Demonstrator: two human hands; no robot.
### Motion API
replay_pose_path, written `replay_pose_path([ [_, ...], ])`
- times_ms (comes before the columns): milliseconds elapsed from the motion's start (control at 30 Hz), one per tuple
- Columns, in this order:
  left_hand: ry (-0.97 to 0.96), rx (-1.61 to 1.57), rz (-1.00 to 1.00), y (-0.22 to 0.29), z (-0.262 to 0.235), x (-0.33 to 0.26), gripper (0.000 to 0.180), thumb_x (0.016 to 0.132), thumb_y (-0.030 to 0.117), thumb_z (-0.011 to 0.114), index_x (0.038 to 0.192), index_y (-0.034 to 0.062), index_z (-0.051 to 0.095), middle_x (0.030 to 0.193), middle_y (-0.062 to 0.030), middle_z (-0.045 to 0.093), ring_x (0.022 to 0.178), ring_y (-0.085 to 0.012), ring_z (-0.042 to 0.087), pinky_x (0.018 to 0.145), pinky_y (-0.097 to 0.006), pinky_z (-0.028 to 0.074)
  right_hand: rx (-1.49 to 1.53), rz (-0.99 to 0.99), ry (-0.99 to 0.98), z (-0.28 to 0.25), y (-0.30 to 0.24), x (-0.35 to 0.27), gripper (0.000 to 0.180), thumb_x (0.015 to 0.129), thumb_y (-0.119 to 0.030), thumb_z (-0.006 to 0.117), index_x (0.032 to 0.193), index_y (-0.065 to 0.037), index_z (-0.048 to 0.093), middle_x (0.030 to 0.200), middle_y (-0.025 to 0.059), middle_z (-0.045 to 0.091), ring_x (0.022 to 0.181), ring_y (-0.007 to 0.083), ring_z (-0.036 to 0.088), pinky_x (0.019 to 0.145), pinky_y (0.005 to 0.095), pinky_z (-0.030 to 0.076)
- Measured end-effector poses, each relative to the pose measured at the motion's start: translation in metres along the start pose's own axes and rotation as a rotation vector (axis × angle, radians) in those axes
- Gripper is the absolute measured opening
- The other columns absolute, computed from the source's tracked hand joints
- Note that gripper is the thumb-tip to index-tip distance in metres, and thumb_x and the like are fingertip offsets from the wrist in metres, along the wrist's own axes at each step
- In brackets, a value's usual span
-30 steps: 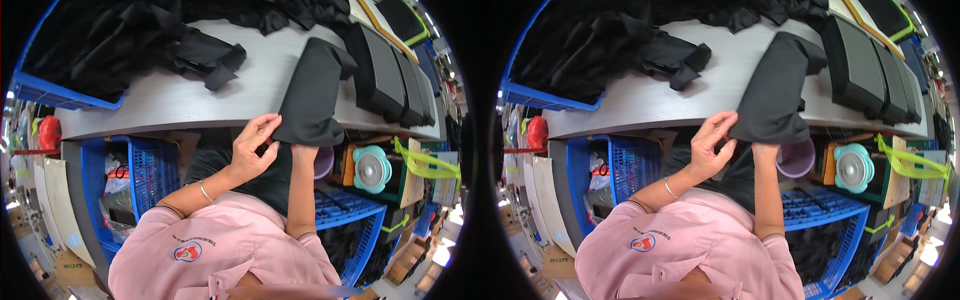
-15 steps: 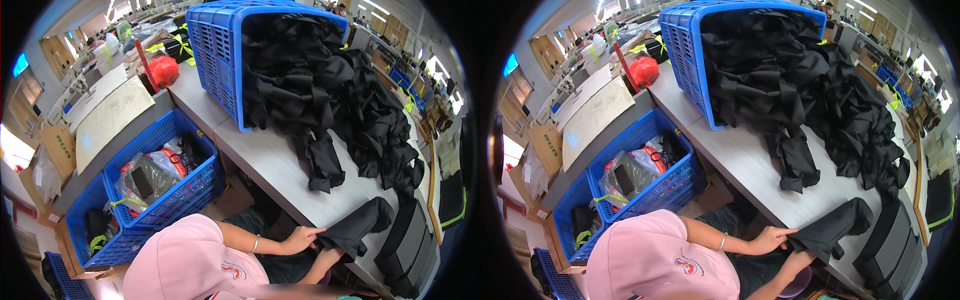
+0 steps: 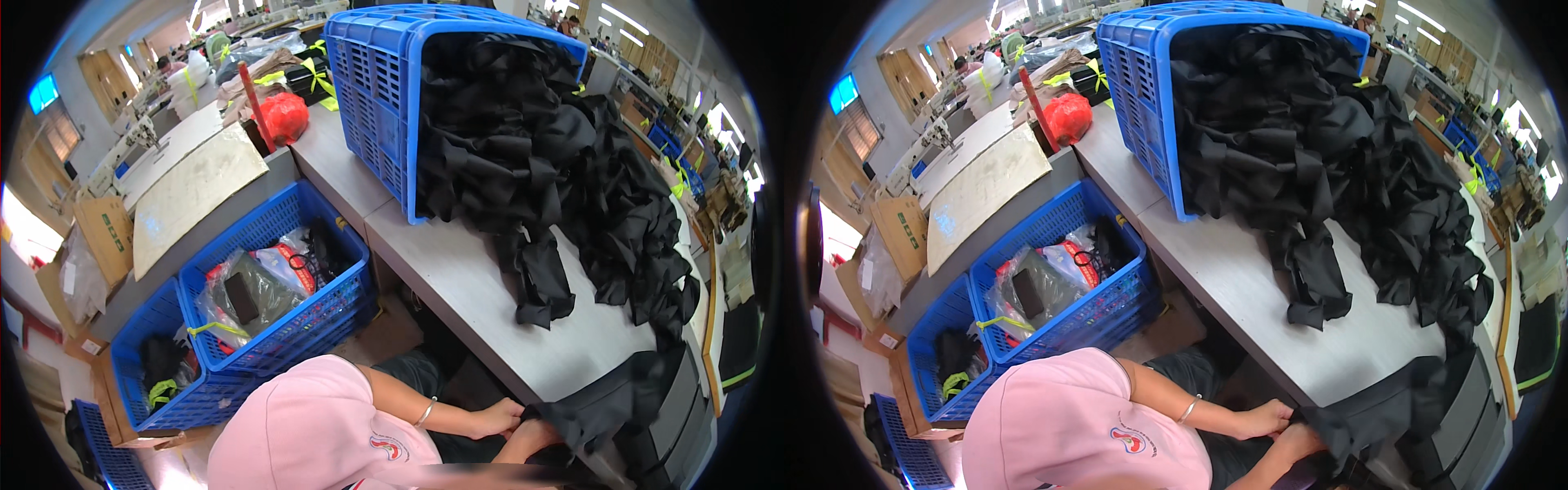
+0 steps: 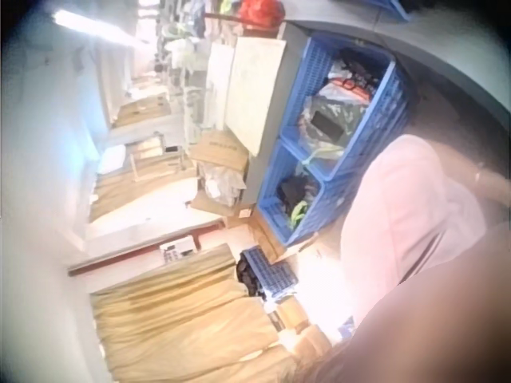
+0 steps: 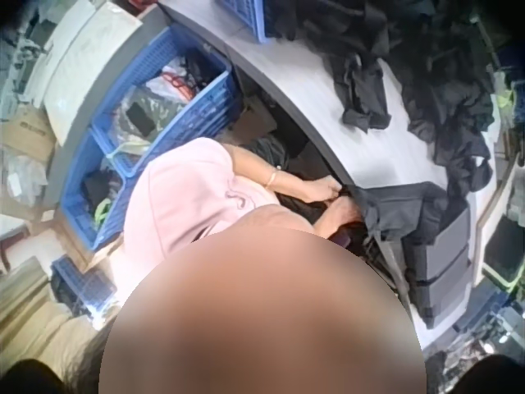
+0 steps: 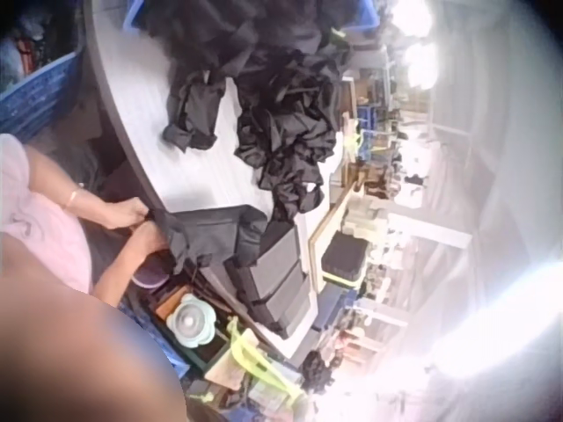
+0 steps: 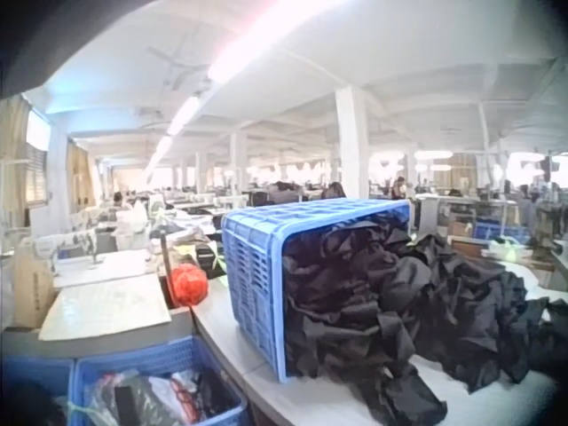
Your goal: The person is inspecting and folding black textile components, possibly parts for bags or sports equipment, at an assembly station.
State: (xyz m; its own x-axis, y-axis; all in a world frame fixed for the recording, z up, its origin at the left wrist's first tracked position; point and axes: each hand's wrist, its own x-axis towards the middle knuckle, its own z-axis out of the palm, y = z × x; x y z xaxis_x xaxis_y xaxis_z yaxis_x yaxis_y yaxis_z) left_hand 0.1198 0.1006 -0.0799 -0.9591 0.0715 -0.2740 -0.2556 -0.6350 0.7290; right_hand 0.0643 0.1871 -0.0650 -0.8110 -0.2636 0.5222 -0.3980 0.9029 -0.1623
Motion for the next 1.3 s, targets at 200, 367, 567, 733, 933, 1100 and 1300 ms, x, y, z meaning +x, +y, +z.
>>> replay_pose_path([
  [200,0.08,-0.012,-0.064,0.001,0.003,0.009,0.006,0.089,-0.004,0.06,0.09,-0.0025,0.065,0.077,-0.0039,0.065,0.072,-0.0147,0.066,0.062,-0.03,0.055,0.032,-0.021,-0.003,-0.004,0.005,0.002,0.028,0.096,-0.017,0.051,0.111,-0.001,0.068,0.113,0.0189,0.071,0.104,0.0324,0.068,0.096,0.0464,0.05],
  [367,0.045,-0.055,-0.011,0.006,-0.002,0.005,0.011,0.089,0.003,0.067,0.096,-0.0055,0.069,0.085,-0.0137,0.072,0.07,-0.0197,0.069,0.063,-0.034,0.056,-0.297,-0.187,-0.766,-0.002,0.006,0.023,0.025,0.09,-0.014,0.053,0.098,-0.002,0.073,0.098,0.0181,0.074,0.091,0.0353,0.072,0.089,0.051,0.052],
  [567,0.226,0.114,0.28,0.025,-0.014,-0.012,0.027,0.092,0.002,0.069,0.117,-0.004,0.061,0.101,-0.0065,0.068,0.091,-0.0116,0.064,0.085,-0.024,0.051,-0.044,0.051,-0.29,0.003,-0.008,0.007,0.027,0.084,-0.018,0.059,0.104,-0.004,0.071,0.106,0.0191,0.069,0.1,0.0381,0.065,0.088,0.0592,0.043],
  [733,0.238,0.256,0.289,0.049,-0.024,-0.016,0.026,0.09,-0.005,0.072,0.114,-0.0032,0.063,0.099,-0.0017,0.065,0.084,-0.0045,0.06,0.078,-0.019,0.05,0.086,0.048,-0.228,0.004,-0.015,0.004,0.021,0.084,-0.022,0.061,0.075,-0.006,0.072,0.079,0.0149,0.07,0.079,0.0343,0.067,0.074,0.0524,0.045],
  [933,0.253,0.446,0.137,0.068,-0.027,-0.034,0.018,0.098,0.012,0.066,0.111,-0.0006,0.065,0.096,-0.0001,0.065,0.086,-0.0056,0.06,0.079,-0.021,0.049,0.111,0.078,-0.39,0.011,0.001,-0.025,0.02,0.082,-0.023,0.063,0.093,-0.007,0.07,0.093,0.0157,0.068,0.09,0.0342,0.064,0.084,0.0547,0.044],
  [1100,0.02,0.092,0.093,0.071,-0.034,-0.017,0.045,0.104,0.029,0.06,0.138,0.0003,0.052,0.13,-0.007,0.063,0.113,-0.0127,0.06,0.097,-0.028,0.048,0.189,-0.117,-0.557,-0.004,-0.024,-0.073,0.031,0.083,-0.017,0.064,0.11,-0.005,0.069,0.112,0.0164,0.068,0.106,0.0342,0.063,0.094,0.0488,0.048],
  [1300,0.037,0.069,0.011,0.065,-0.035,-0.013,0.042,0.104,0.028,0.06,0.136,0.0006,0.054,0.127,-0.0073,0.064,0.111,-0.0136,0.062,0.097,-0.03,0.051,0.804,0.15,-0.257,-0.095,-0.023,-0.056,0.004,0.081,-0.003,0.07,0.084,-0.003,0.073,0.092,0.0129,0.074,0.082,0.0263,0.073,0.073,0.0331,0.058],
])
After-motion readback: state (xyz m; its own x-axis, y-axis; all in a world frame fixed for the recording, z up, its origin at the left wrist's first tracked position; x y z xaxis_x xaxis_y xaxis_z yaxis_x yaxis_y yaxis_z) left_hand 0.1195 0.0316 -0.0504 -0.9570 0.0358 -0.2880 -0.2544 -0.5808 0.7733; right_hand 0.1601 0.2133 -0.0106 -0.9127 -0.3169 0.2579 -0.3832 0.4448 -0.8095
